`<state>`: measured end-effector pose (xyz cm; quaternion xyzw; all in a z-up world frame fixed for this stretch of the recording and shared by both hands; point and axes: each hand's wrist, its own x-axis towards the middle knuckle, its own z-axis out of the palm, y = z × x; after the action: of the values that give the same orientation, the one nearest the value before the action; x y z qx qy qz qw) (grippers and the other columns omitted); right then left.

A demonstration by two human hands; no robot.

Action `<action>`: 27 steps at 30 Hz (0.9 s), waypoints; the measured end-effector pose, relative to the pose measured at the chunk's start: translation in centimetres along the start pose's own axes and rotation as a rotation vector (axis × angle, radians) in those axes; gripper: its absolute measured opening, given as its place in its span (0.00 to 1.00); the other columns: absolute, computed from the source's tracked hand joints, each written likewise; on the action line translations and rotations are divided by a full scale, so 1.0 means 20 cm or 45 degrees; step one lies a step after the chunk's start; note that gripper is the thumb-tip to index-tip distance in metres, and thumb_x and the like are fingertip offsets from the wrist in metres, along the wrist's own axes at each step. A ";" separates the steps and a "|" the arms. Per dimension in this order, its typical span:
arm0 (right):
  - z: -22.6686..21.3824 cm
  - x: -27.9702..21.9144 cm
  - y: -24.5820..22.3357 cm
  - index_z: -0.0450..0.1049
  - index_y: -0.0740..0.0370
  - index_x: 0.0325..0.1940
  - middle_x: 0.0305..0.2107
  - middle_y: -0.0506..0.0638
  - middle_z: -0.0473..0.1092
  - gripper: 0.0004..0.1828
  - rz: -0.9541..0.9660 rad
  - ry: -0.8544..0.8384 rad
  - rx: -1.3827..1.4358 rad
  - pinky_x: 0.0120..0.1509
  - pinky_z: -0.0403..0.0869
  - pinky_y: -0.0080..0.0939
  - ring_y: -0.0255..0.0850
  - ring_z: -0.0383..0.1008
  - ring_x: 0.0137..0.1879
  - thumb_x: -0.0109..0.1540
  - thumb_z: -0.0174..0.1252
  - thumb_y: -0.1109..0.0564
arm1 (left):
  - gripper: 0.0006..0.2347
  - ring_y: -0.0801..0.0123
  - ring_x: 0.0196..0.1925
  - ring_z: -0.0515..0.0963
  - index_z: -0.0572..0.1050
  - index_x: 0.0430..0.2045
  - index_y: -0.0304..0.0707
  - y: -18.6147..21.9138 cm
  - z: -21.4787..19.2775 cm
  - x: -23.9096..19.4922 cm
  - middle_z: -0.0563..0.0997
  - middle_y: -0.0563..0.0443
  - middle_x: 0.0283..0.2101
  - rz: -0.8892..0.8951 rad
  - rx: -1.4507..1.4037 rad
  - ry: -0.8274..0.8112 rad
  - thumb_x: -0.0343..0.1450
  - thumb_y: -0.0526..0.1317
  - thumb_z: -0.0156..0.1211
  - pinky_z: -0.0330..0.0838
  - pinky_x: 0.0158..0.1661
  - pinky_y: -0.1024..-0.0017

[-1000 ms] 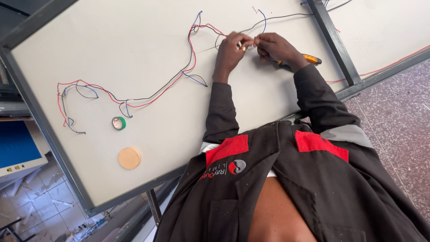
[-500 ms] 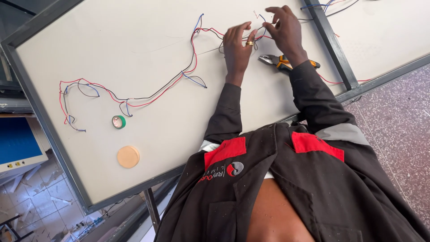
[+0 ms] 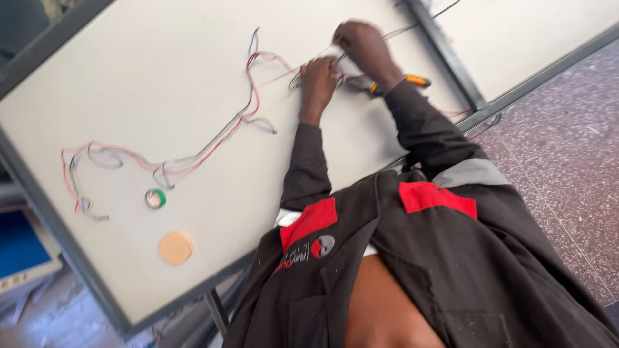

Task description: Stripping and connecting electrical wires on a sign panel using pliers

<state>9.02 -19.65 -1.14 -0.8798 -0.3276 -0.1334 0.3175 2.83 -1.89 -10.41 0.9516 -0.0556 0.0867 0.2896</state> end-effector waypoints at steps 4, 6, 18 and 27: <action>-0.15 0.01 -0.25 0.82 0.68 0.63 0.33 0.56 0.81 0.18 0.095 -0.169 0.147 0.42 0.74 0.53 0.54 0.82 0.38 0.70 0.73 0.62 | 0.07 0.44 0.47 0.77 0.77 0.43 0.45 -0.01 0.00 -0.02 0.77 0.45 0.42 0.071 0.112 0.096 0.76 0.31 0.53 0.65 0.53 0.49; -0.10 -0.05 -0.26 0.77 0.66 0.52 0.31 0.56 0.78 0.09 0.061 -0.175 0.128 0.39 0.71 0.54 0.55 0.78 0.34 0.71 0.70 0.63 | 0.14 0.48 0.49 0.78 0.77 0.49 0.45 0.04 -0.01 -0.01 0.79 0.48 0.44 0.004 0.024 0.175 0.72 0.28 0.55 0.66 0.56 0.51; -0.21 -0.04 -0.38 0.82 0.67 0.44 0.34 0.56 0.82 0.07 -0.184 -0.095 0.195 0.42 0.75 0.51 0.52 0.80 0.36 0.76 0.68 0.62 | 0.14 0.59 0.51 0.81 0.82 0.42 0.46 0.01 -0.20 0.03 0.85 0.56 0.46 0.152 -0.367 0.115 0.68 0.26 0.60 0.64 0.63 0.60; -0.36 -0.04 -0.19 0.87 0.62 0.48 0.38 0.50 0.85 0.06 -0.068 0.232 0.126 0.45 0.77 0.42 0.42 0.86 0.39 0.79 0.70 0.61 | 0.06 0.62 0.44 0.82 0.88 0.35 0.47 0.12 -0.24 0.04 0.86 0.57 0.39 0.110 -0.302 0.319 0.77 0.44 0.68 0.66 0.57 0.59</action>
<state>5.62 -22.51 5.88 -0.8383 -0.3268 -0.2047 0.3854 2.56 -1.20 -5.00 0.8891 -0.0696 0.2098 0.4007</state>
